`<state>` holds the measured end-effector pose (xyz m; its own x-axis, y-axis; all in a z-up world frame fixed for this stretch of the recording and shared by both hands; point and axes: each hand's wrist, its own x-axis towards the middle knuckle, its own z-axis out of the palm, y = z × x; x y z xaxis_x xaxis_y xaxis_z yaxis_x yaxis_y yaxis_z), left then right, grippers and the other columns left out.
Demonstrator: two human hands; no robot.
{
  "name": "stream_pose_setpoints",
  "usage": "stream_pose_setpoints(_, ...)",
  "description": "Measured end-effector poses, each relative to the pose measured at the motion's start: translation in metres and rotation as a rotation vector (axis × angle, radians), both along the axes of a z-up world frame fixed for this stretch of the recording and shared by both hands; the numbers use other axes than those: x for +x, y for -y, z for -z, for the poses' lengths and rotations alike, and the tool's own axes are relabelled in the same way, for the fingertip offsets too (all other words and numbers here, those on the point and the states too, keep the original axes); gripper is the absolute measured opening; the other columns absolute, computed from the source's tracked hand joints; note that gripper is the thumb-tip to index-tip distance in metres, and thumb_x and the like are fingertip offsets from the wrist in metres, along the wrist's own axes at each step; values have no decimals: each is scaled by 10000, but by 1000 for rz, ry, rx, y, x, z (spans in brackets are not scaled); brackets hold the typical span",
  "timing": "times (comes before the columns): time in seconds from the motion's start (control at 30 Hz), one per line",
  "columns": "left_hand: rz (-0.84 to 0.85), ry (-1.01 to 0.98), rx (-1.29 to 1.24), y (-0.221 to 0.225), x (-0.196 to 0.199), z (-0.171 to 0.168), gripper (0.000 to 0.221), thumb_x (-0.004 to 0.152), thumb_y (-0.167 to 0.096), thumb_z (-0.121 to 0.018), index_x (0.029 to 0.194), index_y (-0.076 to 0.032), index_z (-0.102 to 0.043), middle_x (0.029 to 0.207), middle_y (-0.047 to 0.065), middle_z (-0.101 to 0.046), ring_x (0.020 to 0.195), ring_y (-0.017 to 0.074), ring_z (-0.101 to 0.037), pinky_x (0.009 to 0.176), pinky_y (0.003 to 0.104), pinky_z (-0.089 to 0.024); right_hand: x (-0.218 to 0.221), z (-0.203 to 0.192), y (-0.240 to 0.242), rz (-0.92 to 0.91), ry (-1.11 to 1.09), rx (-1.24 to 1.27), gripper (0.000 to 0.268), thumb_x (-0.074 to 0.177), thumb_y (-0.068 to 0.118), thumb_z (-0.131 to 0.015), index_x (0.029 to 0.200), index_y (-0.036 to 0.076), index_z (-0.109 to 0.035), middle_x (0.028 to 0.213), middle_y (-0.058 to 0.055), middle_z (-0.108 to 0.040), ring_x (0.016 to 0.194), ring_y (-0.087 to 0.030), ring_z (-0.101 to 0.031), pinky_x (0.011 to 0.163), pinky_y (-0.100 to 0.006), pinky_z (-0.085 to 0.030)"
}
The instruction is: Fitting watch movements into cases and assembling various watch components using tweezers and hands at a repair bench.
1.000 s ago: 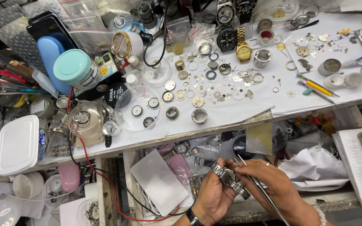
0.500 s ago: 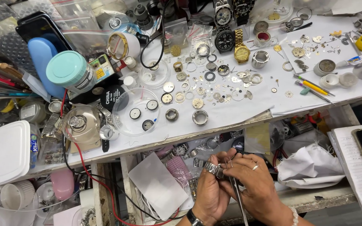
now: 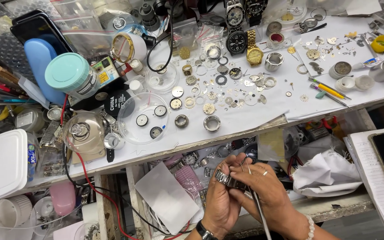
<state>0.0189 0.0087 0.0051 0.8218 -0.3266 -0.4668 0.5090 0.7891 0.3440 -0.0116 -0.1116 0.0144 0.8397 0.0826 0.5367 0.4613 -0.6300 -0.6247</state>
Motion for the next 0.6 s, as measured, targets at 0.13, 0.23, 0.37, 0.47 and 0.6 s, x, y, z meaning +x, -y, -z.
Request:
stream_pose_setpoints(0.13,0,44,38,3,0,1,405,897,-305,-681,1177,-13,-674,1271,225,-706,1240,376,-655,1141,461,-492,1,2,0,11,-12,-34,339,867,148,-778,1194,124,-693,1143,-15,-763,1017,-182,-723,958,-370,-460)
stream_pose_setpoints(0.23,12,45,4,5,-1,1,405,911,-308,-665,1203,-27,-658,1314,212,-689,1289,390,-627,1168,485,-466,-1,15,4,30,13,-66,382,858,184,-791,1214,112,-675,1134,-59,-740,1049,-245,-701,978,-417,-467)
stream_pose_setpoints(0.37,20,65,12,8,-2,2,360,947,-280,-629,1206,-31,-654,1311,201,-694,1289,374,-629,1171,469,-460,3,11,3,58,126,-149,320,900,195,-763,1186,91,-663,1055,-78,-730,942,-260,-690,894,-419,-500)
stream_pose_setpoints(0.47,-4,45,-23,10,-2,6,358,961,-257,-607,1205,4,-636,1325,227,-669,1316,380,-602,1211,450,-429,1,17,3,102,83,-77,399,853,233,-819,1187,82,-661,1000,-98,-704,924,-284,-662,894,-422,-506)
stream_pose_setpoints(0.6,-3,73,-14,8,-2,6,353,960,-270,-613,1199,-14,-654,1305,195,-695,1295,334,-613,1187,444,-438,2,17,5,112,51,-41,452,846,283,-827,1218,87,-661,1010,-101,-715,940,-282,-668,882,-407,-518)
